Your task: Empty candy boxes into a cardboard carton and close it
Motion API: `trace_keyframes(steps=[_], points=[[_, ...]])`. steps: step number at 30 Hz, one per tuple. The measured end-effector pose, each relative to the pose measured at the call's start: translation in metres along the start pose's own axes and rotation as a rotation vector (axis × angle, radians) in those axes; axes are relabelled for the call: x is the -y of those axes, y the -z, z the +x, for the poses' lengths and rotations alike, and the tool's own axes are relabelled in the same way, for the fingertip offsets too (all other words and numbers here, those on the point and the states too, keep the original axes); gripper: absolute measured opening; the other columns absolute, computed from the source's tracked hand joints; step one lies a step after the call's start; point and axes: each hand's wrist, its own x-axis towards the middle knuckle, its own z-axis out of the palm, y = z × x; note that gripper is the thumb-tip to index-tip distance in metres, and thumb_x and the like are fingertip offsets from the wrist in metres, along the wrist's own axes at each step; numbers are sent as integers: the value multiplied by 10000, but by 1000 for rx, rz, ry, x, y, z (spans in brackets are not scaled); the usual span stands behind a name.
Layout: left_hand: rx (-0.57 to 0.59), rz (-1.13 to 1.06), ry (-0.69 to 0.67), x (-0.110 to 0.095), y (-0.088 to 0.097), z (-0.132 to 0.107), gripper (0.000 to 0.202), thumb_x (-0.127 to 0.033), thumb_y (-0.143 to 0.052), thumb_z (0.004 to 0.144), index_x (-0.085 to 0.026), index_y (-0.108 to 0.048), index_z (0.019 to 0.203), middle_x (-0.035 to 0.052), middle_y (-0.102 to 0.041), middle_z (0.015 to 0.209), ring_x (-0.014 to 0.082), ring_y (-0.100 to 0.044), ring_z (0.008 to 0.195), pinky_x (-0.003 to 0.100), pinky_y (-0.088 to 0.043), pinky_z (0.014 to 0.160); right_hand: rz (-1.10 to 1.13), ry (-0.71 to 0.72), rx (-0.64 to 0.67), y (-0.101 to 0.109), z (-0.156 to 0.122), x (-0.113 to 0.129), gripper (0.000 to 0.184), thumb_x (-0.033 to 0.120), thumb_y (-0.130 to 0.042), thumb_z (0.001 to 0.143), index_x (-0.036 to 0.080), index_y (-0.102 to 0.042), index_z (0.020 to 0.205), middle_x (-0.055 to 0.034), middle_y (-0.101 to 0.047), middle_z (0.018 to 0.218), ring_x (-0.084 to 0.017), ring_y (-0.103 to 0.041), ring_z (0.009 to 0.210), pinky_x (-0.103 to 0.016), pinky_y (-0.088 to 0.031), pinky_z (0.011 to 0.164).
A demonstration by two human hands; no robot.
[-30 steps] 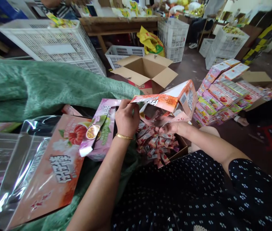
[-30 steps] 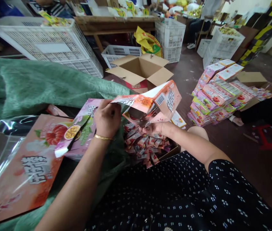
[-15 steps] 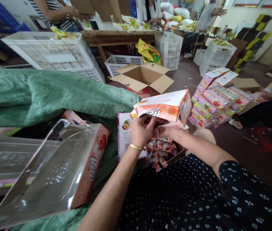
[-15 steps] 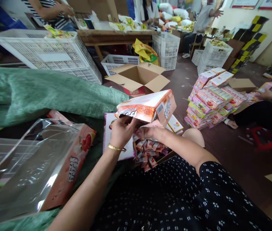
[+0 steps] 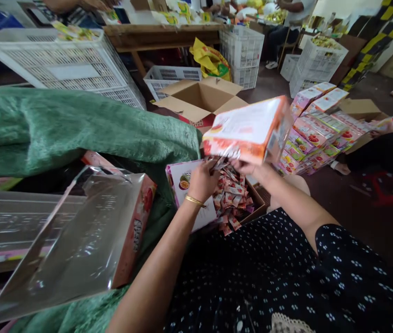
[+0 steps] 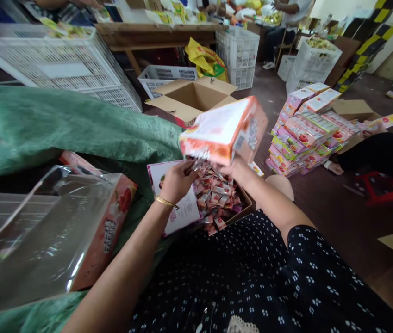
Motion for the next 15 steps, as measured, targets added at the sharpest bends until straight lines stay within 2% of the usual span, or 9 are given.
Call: trace_keyframes(steps=[2,4,6,8,10,12,15], points=[[107,6,22,1,-8,-12,297,-130,-549,829,-123,-779,1017,99,-741,914,226,-667,849,313,-511,812,190,-41,-51,10,-5,26,344,241,-188,1087,144,-485,944,46,-437,659,-67,-452,491,-114,-414,419],[212,24,68,-1,-24,-23,383,-122,-531,855,-114,-760,1161,127,-750,1047,244,-686,945,321,-523,873,370,-63,-95,23,-11,41,343,253,-188,1093,151,-465,918,55,-431,670,-51,-444,475,-98,-417,416],[305,102,115,-4,-45,-37,458,-151,-555,896,-100,-689,1331,180,-717,1164,276,-682,1024,362,-531,934,465,-68,-116,37,-18,43,314,264,-219,1093,162,-453,909,57,-435,674,-56,-452,478,-106,-435,418],[356,217,86,-6,-68,-52,516,-185,-596,909,-97,-632,1416,227,-674,1217,319,-659,1073,431,-522,986,506,-95,-129,50,-23,37,279,263,-253,1085,160,-459,927,53,-443,672,-69,-458,485,-116,-436,406],[345,292,-35,-4,-88,-69,496,-188,-625,896,-126,-664,1387,246,-634,1259,355,-616,1126,487,-504,1012,529,-131,-135,59,-25,28,235,250,-288,1073,151,-469,959,45,-458,677,-74,-461,486,-111,-426,392],[299,288,-175,-1,-103,-81,407,-165,-622,884,-179,-736,1275,233,-607,1287,368,-572,1154,509,-501,998,550,-152,-122,65,-25,22,198,224,-300,1061,149,-468,988,38,-475,690,-73,-460,477,-105,-421,383],[154,170,-289,-2,-108,-80,268,-191,-587,917,-207,-772,1110,200,-603,1232,349,-552,1125,507,-504,956,570,-158,-57,68,-24,20,174,185,-288,1049,161,-454,1003,34,-487,713,-64,-451,464,-99,-430,389]])
